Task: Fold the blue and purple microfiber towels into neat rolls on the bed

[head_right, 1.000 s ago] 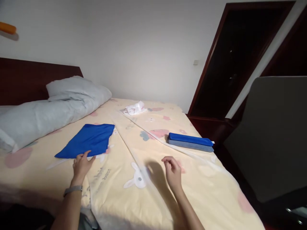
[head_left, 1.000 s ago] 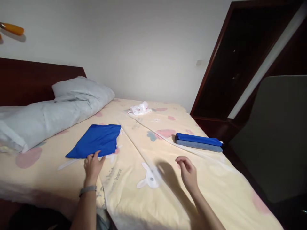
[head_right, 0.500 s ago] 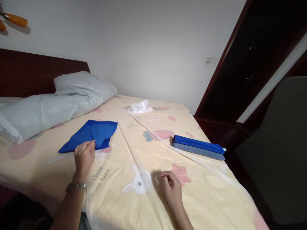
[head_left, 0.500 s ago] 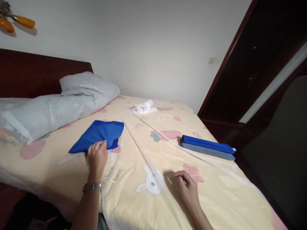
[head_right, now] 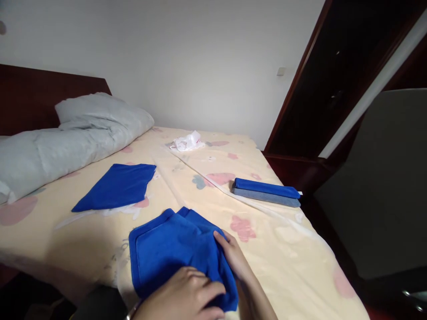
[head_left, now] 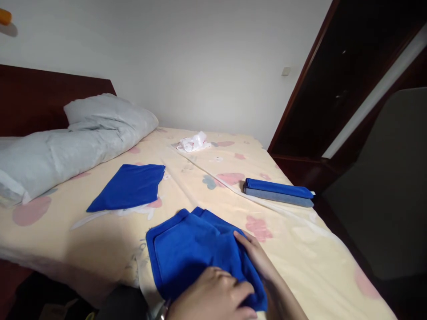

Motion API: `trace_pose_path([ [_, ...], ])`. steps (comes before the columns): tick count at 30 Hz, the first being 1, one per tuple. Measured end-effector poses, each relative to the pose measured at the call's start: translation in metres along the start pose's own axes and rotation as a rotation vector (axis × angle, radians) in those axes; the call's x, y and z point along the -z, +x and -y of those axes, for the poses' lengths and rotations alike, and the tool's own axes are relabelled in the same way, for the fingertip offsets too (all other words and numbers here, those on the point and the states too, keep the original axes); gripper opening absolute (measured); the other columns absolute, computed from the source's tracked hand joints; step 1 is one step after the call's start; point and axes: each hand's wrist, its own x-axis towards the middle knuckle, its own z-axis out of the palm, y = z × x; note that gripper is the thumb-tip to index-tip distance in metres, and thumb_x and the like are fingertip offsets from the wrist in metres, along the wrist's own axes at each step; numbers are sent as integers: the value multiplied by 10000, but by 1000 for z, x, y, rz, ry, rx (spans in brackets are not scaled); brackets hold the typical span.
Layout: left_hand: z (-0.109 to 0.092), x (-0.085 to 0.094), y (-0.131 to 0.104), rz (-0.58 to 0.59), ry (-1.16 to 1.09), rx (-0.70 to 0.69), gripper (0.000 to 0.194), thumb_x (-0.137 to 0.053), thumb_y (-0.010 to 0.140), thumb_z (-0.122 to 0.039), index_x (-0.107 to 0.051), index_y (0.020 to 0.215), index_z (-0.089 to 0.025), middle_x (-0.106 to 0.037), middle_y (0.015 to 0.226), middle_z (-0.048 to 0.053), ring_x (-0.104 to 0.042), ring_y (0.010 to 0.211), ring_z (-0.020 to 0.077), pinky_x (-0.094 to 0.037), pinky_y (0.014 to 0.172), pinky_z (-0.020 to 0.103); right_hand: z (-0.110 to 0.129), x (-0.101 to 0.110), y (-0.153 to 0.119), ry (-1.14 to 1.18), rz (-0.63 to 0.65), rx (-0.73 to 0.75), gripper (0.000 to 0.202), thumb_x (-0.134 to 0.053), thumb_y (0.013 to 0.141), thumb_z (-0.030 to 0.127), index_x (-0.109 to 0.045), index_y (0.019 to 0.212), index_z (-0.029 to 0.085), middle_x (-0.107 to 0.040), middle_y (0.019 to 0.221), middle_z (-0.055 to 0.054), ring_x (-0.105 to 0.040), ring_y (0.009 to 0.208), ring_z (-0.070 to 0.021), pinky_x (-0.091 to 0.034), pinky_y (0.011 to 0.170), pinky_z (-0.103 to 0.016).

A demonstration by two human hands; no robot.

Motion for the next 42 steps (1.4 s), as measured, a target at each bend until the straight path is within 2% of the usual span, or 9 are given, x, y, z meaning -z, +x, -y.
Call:
trace_pose_path([
  [3, 55, 30, -10, -81, -47, 310, 294, -514, 955, -538, -620, 1096, -302, -733, 950, 5, -696, 858, 204, -471, 752, 298, 24, 27, -19, -185, 58, 38, 383, -679, 848, 534, -752, 980, 181, -750, 915, -59, -678, 861, -246, -524, 822, -350],
  [6, 116, 40, -25, -158, 92, 628, 329, -551, 925, -507, -633, 1098, -240, -683, 1115, 89, -627, 1060, 282, -439, 877, 362, 39, 56, -38, -406, 215, -62, 347, -683, 845, 519, -739, 828, 178, -721, 781, -29, -658, 694, -196, -505, 647, -277],
  [10, 162, 27, -40, -30, 83, 687, 245, -633, 840, -482, -629, 872, -239, -662, 981, 52, -609, 989, 268, -414, 842, 351, 31, 81, -36, -657, 238, -286, 386, -661, 832, 560, -723, 773, 184, -661, 564, -13, -594, 461, -175, -437, 452, -255],
  [16, 160, 24, -38, 23, -13, 618, 242, -703, 744, -454, -612, 823, -244, -646, 894, 22, -616, 927, 247, -406, 791, 326, -11, 66, 17, -694, -203, 243, 331, -648, 833, 482, -762, 987, 212, -767, 952, -87, -709, 841, -267, -548, 737, -348],
  [20, 166, 29, -45, 68, -39, 667, 223, -708, 721, -432, -648, 832, -249, -671, 915, 23, -634, 926, 251, -413, 772, 319, -30, 49, 40, -763, -220, 262, 449, -657, 815, 467, -698, 1173, 198, -755, 883, -60, -698, 773, -242, -528, 717, -336],
  [26, 177, 35, -60, 97, -147, 660, 117, -621, 822, -349, -657, 881, -254, -691, 959, 5, -639, 930, 225, -433, 816, 303, -34, 44, 40, -827, -218, 320, 317, -600, 861, 487, -719, 884, 194, -705, 728, -40, -632, 651, -221, -460, 605, -306],
  [35, 151, 59, -41, -214, -148, 442, 227, -486, 945, -397, -632, 881, -235, -657, 961, 42, -603, 955, 226, -459, 876, 332, -18, 57, 29, -786, -240, 475, 381, -506, 946, 443, -639, 1221, 217, -725, 998, -76, -667, 819, -228, -525, 768, -346],
  [39, 161, 45, -39, -210, -139, 443, 187, -513, 937, -360, -641, 906, -228, -659, 989, 54, -602, 968, 228, -464, 886, 335, -25, 63, 33, -904, -197, 416, 385, -478, 920, 306, -657, 1247, 212, -693, 1237, -101, -643, 1127, -270, -470, 995, -422],
  [42, 174, 28, -39, -109, -95, 464, 133, -545, 910, -286, -654, 897, -210, -666, 973, 65, -608, 961, 234, -457, 886, 339, -33, 64, 38, -955, -183, 348, 390, -504, 859, 247, -685, 1202, 198, -726, 1175, -109, -675, 1080, -278, -483, 963, -416],
])
